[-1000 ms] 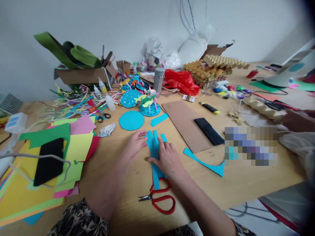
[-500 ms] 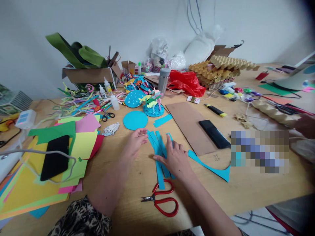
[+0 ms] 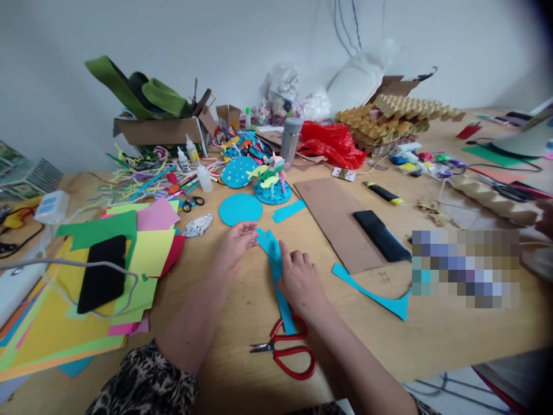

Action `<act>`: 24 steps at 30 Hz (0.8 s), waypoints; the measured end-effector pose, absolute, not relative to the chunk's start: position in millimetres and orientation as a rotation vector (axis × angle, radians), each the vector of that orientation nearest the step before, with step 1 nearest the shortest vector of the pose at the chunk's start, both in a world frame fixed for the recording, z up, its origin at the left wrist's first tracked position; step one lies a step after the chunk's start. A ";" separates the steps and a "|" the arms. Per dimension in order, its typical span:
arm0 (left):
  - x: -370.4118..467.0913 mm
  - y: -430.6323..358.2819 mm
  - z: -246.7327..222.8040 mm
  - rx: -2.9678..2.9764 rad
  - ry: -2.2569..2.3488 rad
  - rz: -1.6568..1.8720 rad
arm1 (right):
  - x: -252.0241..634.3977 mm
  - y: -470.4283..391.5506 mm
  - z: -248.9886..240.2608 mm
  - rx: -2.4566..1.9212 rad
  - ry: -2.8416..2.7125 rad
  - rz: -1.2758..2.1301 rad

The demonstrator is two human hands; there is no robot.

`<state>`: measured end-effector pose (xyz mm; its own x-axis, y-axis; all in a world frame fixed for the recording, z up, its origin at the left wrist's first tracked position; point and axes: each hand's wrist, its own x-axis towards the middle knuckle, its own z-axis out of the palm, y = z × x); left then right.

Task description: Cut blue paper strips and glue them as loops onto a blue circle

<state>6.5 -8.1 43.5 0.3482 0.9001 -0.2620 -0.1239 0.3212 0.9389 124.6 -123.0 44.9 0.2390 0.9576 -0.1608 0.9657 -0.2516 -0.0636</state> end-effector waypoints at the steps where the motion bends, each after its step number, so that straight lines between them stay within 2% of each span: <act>1: 6.3 -7.6 43.8 1.003 0.972 0.832 | 126.7 -121.3 44.1 2.437 1.892 -0.245; 8: 5.2 -5.0 43.8 0.994 0.976 0.825 | 141.3 -117.0 41.7 2.514 1.936 -0.415; 13: 4.5 -3.8 43.2 0.994 0.985 0.827 | 124.6 -124.1 42.9 2.482 1.967 -0.339; 24: -1.1 0.1 46.5 0.984 0.961 0.858 | 115.9 -114.9 43.6 2.439 1.976 -0.577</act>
